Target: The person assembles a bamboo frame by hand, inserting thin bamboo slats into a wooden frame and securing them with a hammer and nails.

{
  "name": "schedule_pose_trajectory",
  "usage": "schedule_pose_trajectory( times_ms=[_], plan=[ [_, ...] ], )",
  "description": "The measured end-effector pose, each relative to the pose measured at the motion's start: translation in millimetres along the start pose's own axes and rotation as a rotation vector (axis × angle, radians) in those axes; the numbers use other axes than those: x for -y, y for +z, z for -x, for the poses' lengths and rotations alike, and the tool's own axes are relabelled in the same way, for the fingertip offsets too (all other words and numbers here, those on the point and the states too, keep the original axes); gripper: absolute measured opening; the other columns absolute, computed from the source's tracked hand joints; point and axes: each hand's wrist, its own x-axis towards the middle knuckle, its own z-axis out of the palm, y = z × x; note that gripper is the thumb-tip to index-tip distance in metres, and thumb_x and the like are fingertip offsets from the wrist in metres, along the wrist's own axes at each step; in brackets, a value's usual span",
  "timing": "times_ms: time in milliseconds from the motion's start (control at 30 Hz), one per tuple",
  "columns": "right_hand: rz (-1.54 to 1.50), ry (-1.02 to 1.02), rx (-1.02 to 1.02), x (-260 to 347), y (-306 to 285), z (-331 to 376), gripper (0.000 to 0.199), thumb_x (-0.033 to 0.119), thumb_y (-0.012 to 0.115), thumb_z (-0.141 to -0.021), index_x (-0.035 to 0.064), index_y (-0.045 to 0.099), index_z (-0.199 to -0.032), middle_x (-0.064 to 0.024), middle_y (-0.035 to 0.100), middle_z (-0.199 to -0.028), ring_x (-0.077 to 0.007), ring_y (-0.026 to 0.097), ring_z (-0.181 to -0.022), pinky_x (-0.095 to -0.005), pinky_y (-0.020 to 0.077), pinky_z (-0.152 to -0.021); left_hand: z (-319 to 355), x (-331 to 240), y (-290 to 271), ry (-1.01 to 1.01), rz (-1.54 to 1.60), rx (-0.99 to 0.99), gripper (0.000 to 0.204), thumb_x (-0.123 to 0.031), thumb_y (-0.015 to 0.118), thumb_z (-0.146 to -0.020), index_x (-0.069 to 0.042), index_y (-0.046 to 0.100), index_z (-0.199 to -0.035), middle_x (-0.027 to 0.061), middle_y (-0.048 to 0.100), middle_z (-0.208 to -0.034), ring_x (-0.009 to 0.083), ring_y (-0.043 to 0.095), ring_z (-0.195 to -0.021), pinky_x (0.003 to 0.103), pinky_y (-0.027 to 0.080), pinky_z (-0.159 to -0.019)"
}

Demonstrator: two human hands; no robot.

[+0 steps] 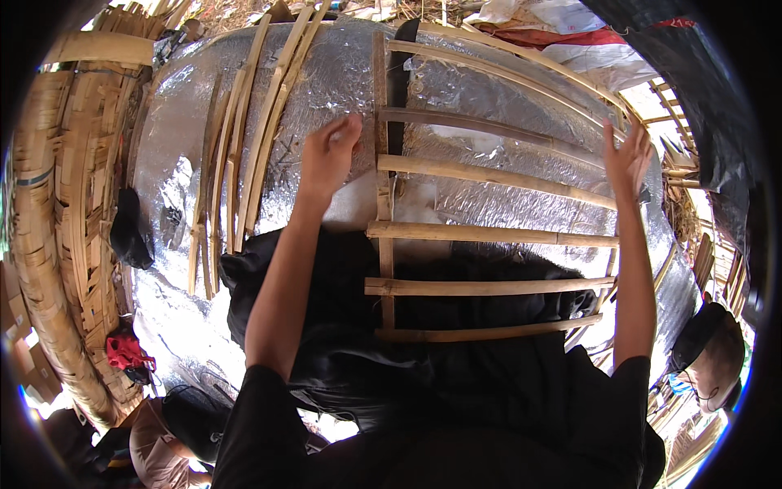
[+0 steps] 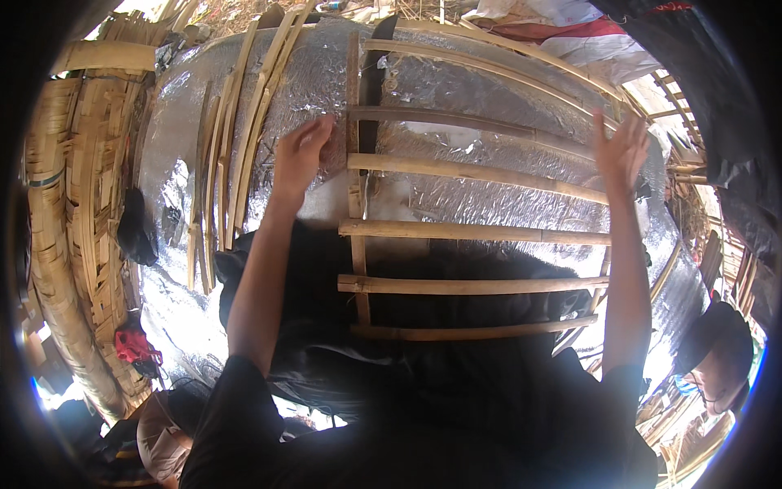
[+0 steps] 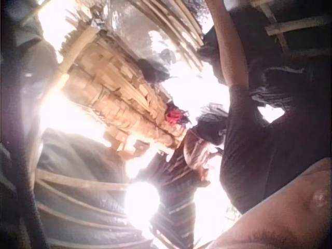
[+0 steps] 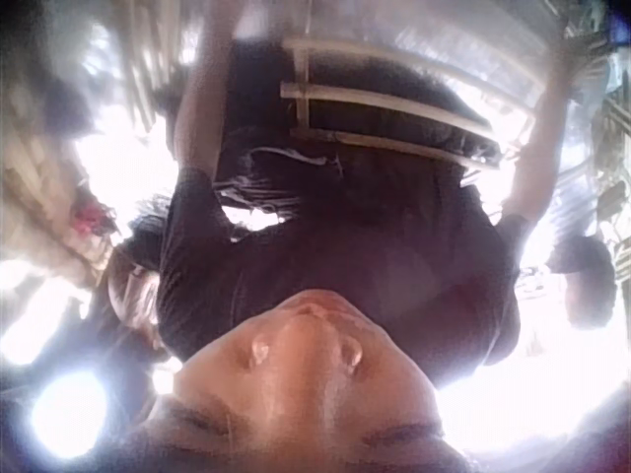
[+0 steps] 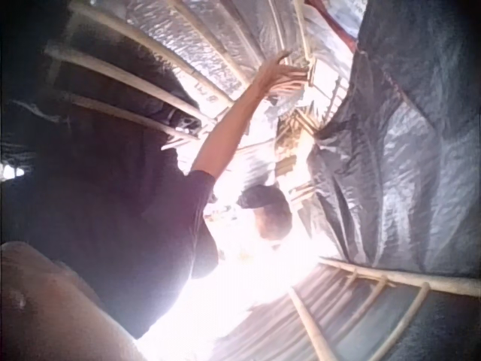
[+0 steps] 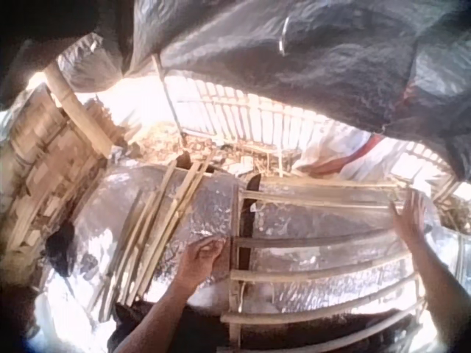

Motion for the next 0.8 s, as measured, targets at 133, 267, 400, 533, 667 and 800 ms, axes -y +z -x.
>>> schedule_pose_trajectory(
  times_ms=[133,267,400,533,667,800],
  plan=[
    [-0.476,-0.447,0.226,92.2,-51.7,54.9,0.045,0.049,0.062,-0.099,0.0067,0.063,-0.115,-0.0143,0.065,-0.117,-0.0336,0.06,-0.116,-0.0494,0.0428,-0.107,42.5,14.2,9.4,0.078,0.039,-0.005,0.038,-0.027,0.075,-0.095,0.002,0.071,-0.119,0.0055,0.074,-0.095,0.0091,0.066,-0.082,0.024,0.047,-0.066],
    [-0.607,-0.556,0.445,142.7,-79.8,79.4,0.038,0.042,0.067,-0.098,0.005,0.064,-0.088,-0.0105,0.065,-0.084,-0.0289,0.065,-0.08,-0.0439,0.0524,-0.081,52.1,12.1,18.7,0.166,0.114,-0.034,0.035,-0.012,0.08,-0.09,0.008,0.07,-0.117,0.013,0.075,-0.099,0.0128,0.069,-0.087,0.025,0.054,-0.075],
    [-0.657,-0.45,0.536,142.2,-77.0,86.5,0.048,0.044,0.067,-0.097,0.0046,0.06,-0.071,-0.0084,0.059,-0.064,-0.0278,0.061,-0.059,-0.043,0.0497,-0.058,55.1,13.4,23.5,0.159,0.168,-0.006,0.036,-0.006,0.08,-0.089,0.011,0.068,-0.119,0.0147,0.074,-0.102,0.0131,0.069,-0.091,0.025,0.056,-0.08],
    [-0.694,-0.517,0.348,141.5,-73.8,89.4,0.051,0.044,0.068,-0.096,0.0054,0.059,-0.064,-0.006,0.057,-0.058,-0.0265,0.059,-0.052,-0.0406,0.0471,-0.05,49.8,29.9,33.9,0.241,0.287,-0.016,0.033,-0.007,0.078,-0.091,0.008,0.07,-0.12,0.0096,0.072,-0.103,0.0103,0.066,-0.089,0.024,0.053,-0.079],
    [-0.682,-0.489,0.334,131.7,-79.1,94.9,0.047,0.042,0.07,-0.095,0.0054,0.063,-0.066,-0.007,0.059,-0.06,-0.026,0.06,-0.051,-0.0392,0.0473,-0.048,51.1,40.7,46.8,0.264,0.262,-0.013,0.03,-0.008,0.078,-0.091,0.002,0.072,-0.119,0.0054,0.069,-0.103,0.0076,0.061,-0.086,0.022,0.049,-0.077],
    [-0.7,-0.48,0.285,123.4,-74.8,96.4,0.046,0.04,0.071,-0.095,0.0051,0.063,-0.066,-0.0077,0.06,-0.06,-0.0259,0.061,-0.052,-0.0393,0.0474,-0.048,47.4,45.6,51.7,0.286,0.208,-0.009,0.032,-0.005,0.079,-0.088,-0.002,0.073,-0.119,0.0043,0.066,-0.104,0.008,0.06,-0.087,0.022,0.047,-0.077]
  ],
)
